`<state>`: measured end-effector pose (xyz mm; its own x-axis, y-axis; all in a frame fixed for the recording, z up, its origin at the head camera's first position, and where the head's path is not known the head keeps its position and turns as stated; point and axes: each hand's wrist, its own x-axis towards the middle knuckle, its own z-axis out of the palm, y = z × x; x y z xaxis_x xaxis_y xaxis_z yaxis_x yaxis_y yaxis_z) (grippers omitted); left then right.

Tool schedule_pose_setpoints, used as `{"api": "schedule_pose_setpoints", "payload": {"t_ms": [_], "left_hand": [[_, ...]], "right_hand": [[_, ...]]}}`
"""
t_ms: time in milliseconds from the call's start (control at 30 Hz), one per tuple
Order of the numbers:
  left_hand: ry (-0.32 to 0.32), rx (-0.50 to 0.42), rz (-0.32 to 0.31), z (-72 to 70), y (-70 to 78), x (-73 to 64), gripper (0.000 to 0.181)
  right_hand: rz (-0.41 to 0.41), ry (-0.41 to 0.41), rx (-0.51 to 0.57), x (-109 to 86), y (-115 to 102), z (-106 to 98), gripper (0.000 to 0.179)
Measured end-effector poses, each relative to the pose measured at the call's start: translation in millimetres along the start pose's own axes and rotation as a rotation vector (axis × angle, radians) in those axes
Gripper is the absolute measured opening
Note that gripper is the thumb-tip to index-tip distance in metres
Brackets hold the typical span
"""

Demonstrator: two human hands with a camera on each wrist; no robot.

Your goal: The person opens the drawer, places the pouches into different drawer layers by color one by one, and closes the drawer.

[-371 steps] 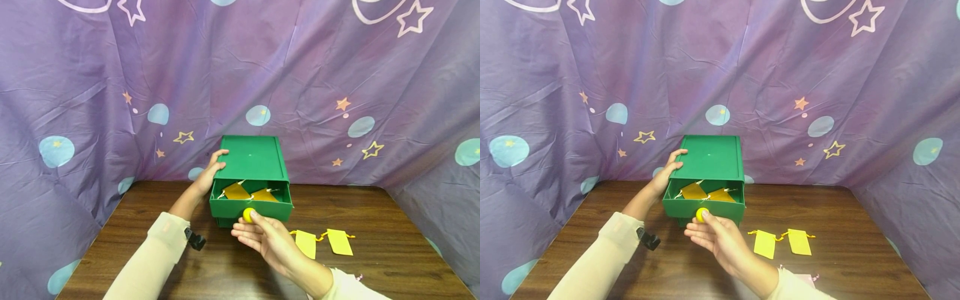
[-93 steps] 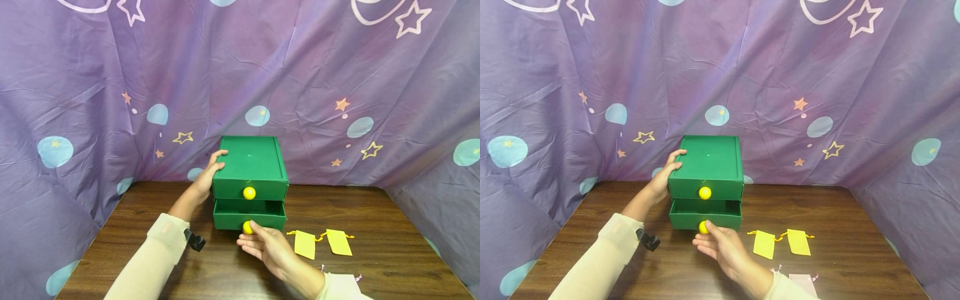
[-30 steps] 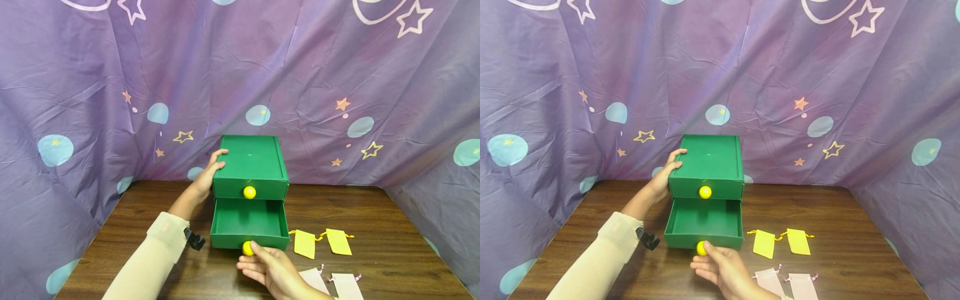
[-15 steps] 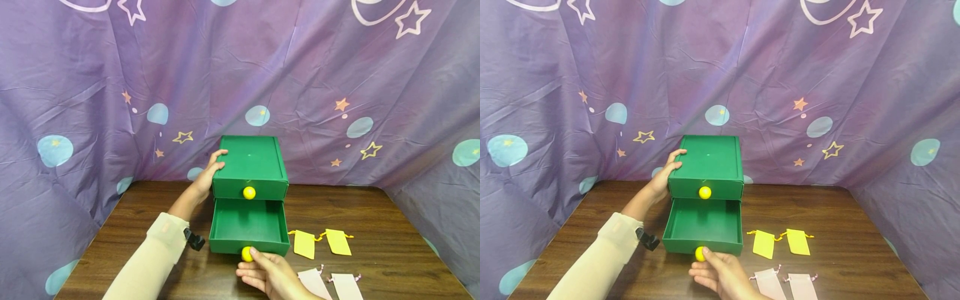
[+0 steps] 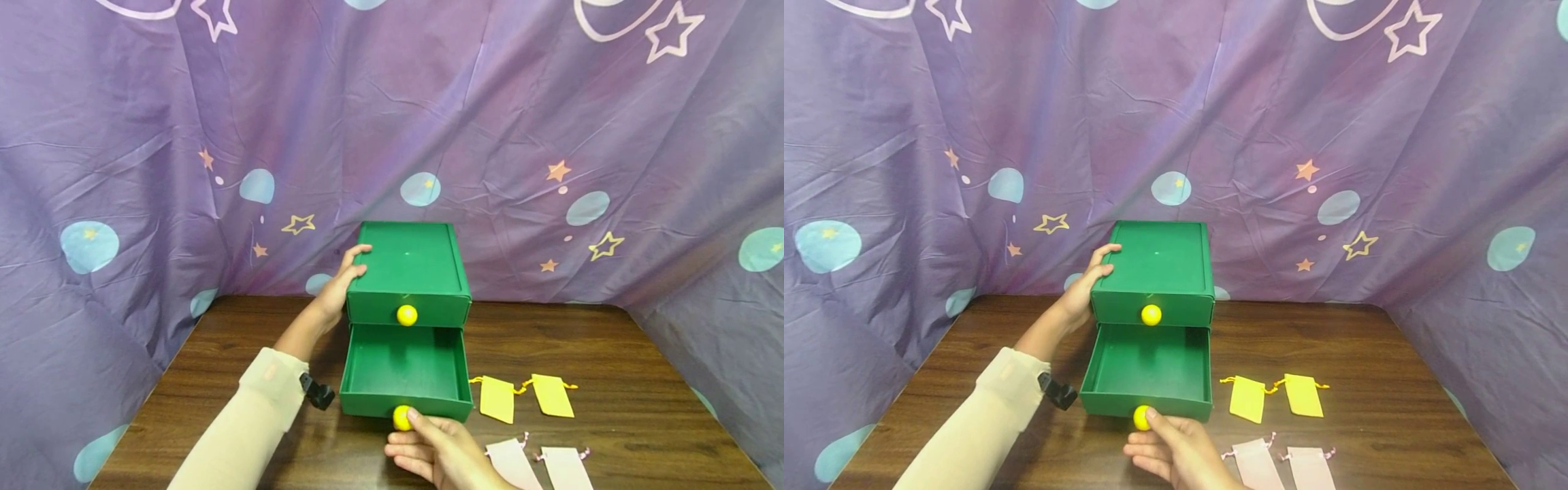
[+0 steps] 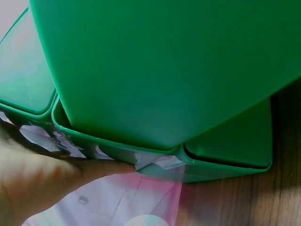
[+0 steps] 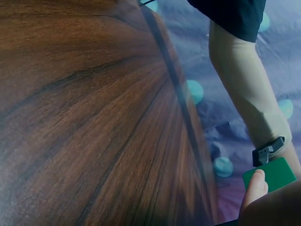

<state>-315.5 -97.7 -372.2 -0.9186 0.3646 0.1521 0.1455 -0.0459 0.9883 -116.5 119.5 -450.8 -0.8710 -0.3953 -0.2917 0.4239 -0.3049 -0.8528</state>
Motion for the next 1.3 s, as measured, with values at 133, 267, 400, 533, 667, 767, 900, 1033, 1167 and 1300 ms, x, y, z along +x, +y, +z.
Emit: {"api": "schedule_pose_setpoints", "payload": {"t_ms": [133, 267, 400, 533, 667, 767, 900, 1033, 1167, 1300], "left_hand": [[0.001, 0.01, 0.004, 0.2, -0.2, 0.2, 0.054], [-0.002, 0.01, 0.005, -0.1, 0.2, -0.3, 0.054], [-0.006, 0.0, 0.005, 0.0, 0.6, -0.5, 0.054], [-0.009, -0.005, 0.003, 0.4, 1.0, -1.0, 0.054], [-0.005, -0.005, 0.003, 0.2, 0.9, -1.1, 0.054], [-0.004, -0.007, 0.005, 0.1, 0.7, -0.6, 0.054], [-0.004, -0.006, 0.007, -0.1, -0.4, 0.0, 0.054], [-0.003, 0.003, 0.011, -0.3, -2.0, 0.3, 0.054], [-0.006, 0.006, 0.017, 0.0, -2.1, 0.5, 0.054], [-0.001, 0.003, 0.014, 0.4, -1.1, 0.2, 0.054]], "right_hand": [[-0.003, -0.002, -0.006, -0.2, 0.3, -1.8, 0.04], [-0.018, -0.007, -0.026, -1.1, -0.3, -3.9, 0.038], [-0.023, -0.008, -0.047, -2.5, -0.8, -7.9, 0.039], [-0.021, -0.003, -0.067, -4.2, -1.1, -13.3, 0.043], [-0.036, -0.009, -0.094, -5.9, -2.0, -17.9, 0.043], [-0.05, -0.019, -0.113, -7.2, -3.0, -21.2, 0.042], [-0.057, -0.029, -0.126, -9.0, -4.0, -25.7, 0.042], [-0.048, -0.027, -0.135, -11.3, -4.0, -30.1, 0.046], [-0.047, -0.023, -0.152, -13.9, -4.4, -34.6, 0.051], [-0.037, -0.018, -0.149, -15.7, -6.5, -38.1, 0.055]]}}
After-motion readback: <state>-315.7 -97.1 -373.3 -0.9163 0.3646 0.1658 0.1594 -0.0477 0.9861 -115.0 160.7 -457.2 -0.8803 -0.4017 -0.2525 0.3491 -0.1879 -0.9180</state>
